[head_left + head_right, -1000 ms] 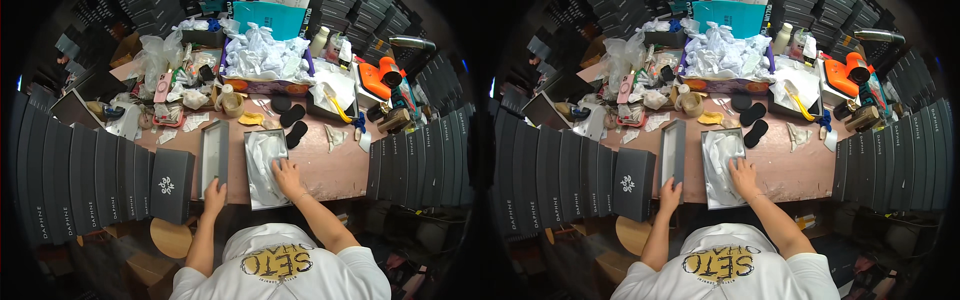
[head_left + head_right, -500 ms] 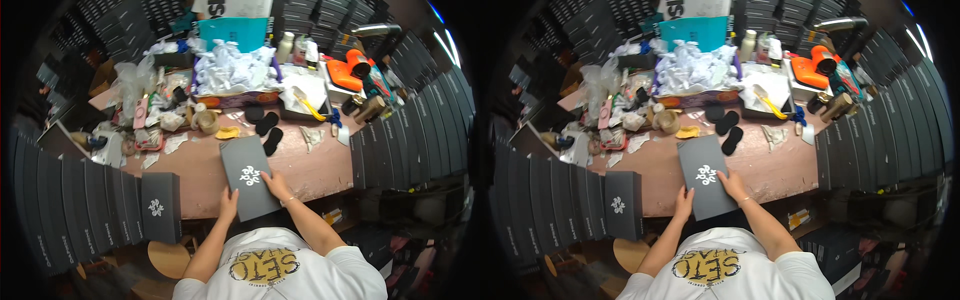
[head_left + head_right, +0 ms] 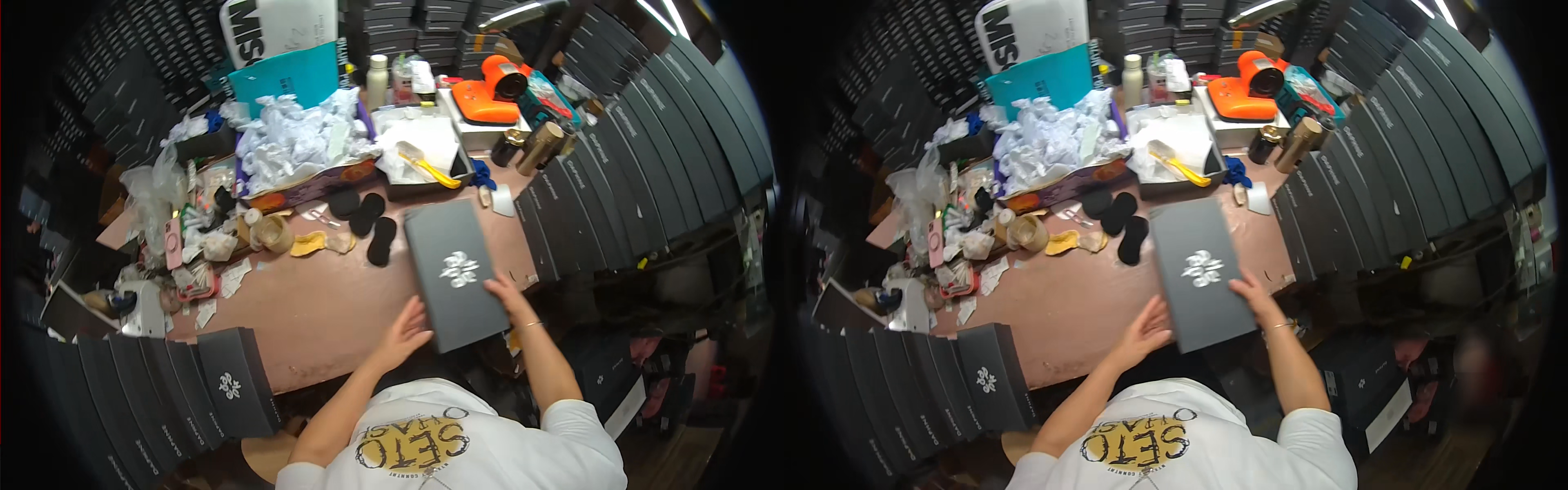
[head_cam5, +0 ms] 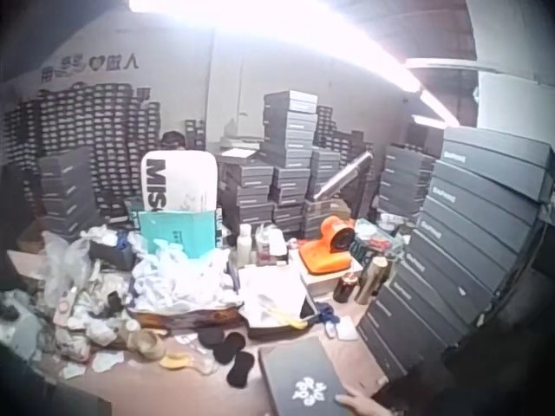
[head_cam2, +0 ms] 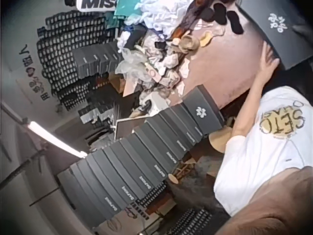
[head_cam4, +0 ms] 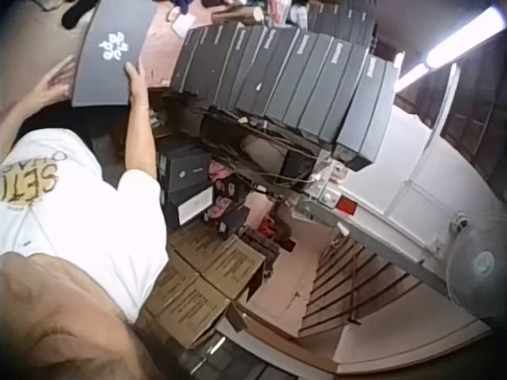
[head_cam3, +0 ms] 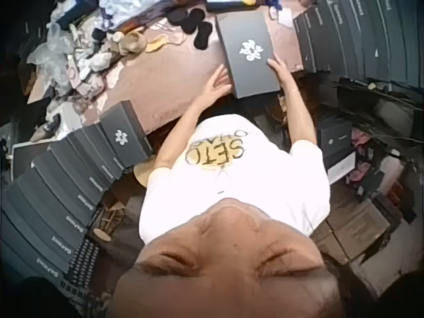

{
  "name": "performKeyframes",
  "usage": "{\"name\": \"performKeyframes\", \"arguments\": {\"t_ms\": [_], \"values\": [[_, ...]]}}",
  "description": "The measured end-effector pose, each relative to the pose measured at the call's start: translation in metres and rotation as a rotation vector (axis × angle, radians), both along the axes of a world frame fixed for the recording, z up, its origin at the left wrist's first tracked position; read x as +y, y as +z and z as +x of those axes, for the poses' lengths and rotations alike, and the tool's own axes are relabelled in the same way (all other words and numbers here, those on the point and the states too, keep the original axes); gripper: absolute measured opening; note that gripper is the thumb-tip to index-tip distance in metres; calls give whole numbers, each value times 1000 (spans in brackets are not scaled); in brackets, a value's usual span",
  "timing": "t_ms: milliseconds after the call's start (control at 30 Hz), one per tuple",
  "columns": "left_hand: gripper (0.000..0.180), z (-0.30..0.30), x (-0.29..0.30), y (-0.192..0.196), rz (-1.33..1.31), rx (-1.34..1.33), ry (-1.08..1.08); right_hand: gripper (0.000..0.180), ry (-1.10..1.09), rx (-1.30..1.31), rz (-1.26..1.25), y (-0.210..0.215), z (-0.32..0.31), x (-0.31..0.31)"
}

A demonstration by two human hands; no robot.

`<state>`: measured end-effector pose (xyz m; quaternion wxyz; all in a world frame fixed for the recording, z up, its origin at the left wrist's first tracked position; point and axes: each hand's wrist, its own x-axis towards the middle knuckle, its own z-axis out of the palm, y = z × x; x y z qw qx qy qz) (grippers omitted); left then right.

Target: Packing a pair of black high-heeled shoes into a shoebox using protective tissue paper.

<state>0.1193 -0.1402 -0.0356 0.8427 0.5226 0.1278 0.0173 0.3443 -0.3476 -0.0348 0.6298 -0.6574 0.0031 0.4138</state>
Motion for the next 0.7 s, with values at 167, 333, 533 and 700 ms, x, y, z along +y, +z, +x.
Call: {"name": "performKeyframes", "arguments": {"t_ms": [167,333,533,700], "values": [[61,-13,27,51,721,-72,57,39,-358,-559,-463,2,118,-91],[51,-198,145,2,1352,595,825,34,76,-409,-85,19,16,57],[73,-359,206,-31,1086,1476,698,49,1211,-363,135,-37,-203,227],[78,-311,161,-26,754,1029,707,60,1013,-602,-86,-75,-275,255]]}}
